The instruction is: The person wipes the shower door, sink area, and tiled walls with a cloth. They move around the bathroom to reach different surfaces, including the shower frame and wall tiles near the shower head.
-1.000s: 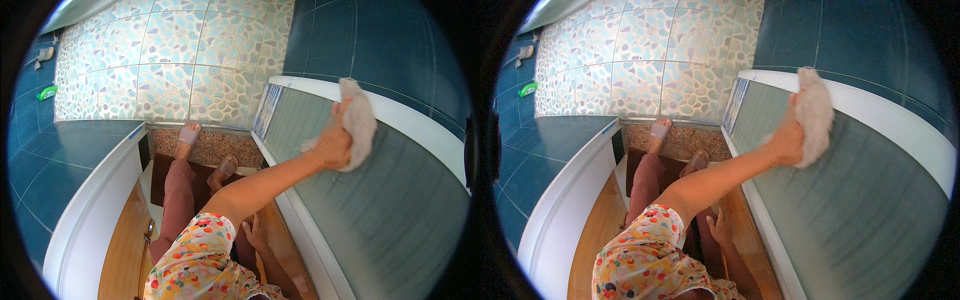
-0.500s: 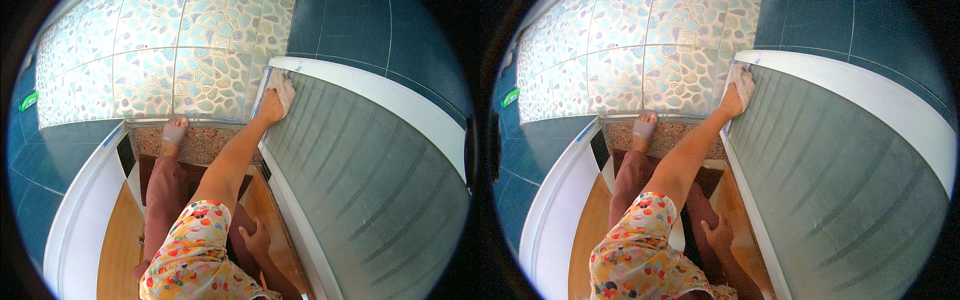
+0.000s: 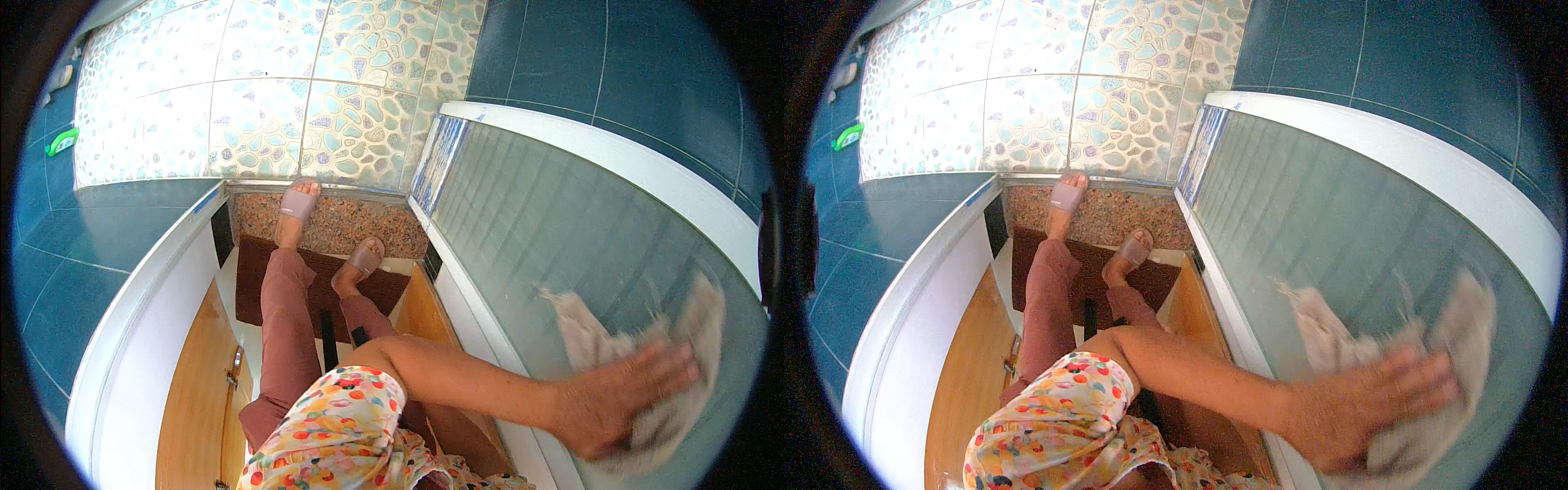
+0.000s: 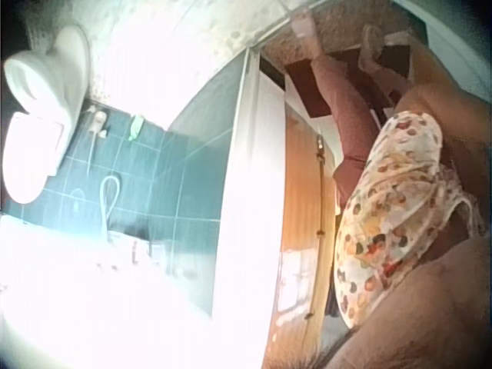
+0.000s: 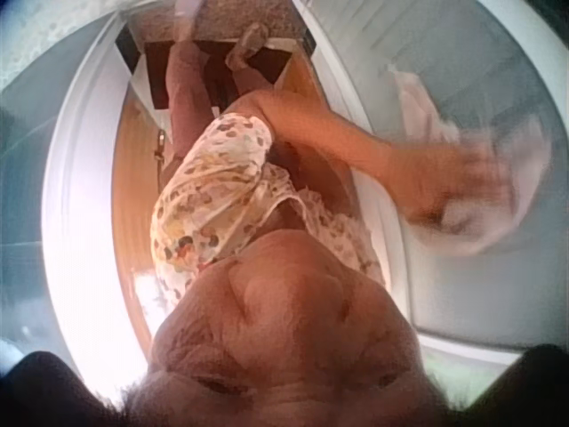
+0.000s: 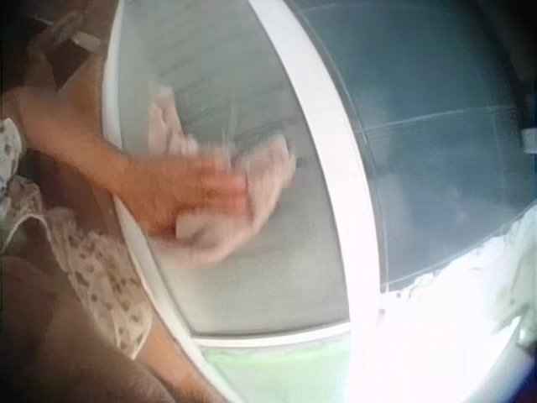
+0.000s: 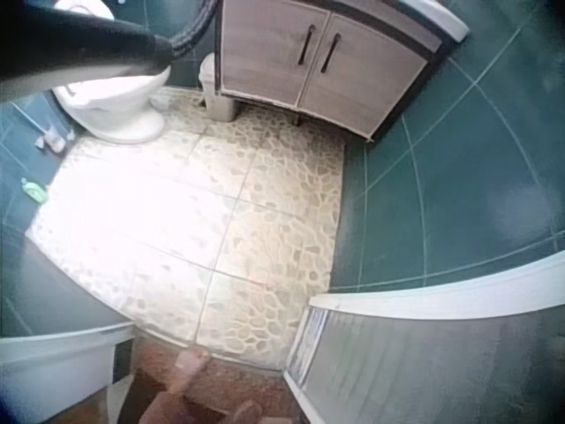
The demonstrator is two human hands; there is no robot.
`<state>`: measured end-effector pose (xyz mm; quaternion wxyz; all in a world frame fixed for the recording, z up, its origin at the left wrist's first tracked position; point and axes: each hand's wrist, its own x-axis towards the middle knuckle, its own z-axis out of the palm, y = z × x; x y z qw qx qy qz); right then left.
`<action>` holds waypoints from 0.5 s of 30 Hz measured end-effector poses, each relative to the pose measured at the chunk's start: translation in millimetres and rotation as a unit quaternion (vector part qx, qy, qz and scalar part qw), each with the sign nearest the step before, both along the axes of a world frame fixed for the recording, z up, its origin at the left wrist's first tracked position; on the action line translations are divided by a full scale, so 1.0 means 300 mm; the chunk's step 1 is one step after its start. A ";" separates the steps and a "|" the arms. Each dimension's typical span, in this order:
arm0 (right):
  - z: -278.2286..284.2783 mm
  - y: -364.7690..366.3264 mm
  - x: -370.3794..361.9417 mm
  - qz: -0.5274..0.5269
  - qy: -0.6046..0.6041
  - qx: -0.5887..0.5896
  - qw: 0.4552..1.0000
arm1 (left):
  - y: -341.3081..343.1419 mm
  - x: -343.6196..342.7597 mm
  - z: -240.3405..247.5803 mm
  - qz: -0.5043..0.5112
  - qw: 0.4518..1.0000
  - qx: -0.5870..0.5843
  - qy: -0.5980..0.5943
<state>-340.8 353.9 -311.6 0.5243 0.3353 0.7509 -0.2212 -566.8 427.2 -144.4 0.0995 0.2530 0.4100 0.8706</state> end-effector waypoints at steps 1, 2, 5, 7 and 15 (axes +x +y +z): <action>0.002 0.002 -0.003 0.007 0.004 0.000 1.000 | 0.017 0.004 0.039 0.012 0.999 0.008 0.037; 0.006 0.002 -0.004 0.012 0.001 -0.002 1.000 | 0.031 0.004 0.069 0.025 0.997 0.015 0.073; 0.012 0.013 -0.008 0.038 0.002 -0.009 0.999 | 0.054 -0.009 0.058 0.009 0.990 -0.092 0.104; 0.021 0.001 0.041 -0.018 -0.006 0.011 1.000 | 0.064 -0.062 -0.140 -0.153 0.944 -0.290 0.038; -0.011 0.012 0.068 0.029 0.071 0.060 0.995 | 0.066 -0.138 -1.188 0.237 0.765 -0.596 0.059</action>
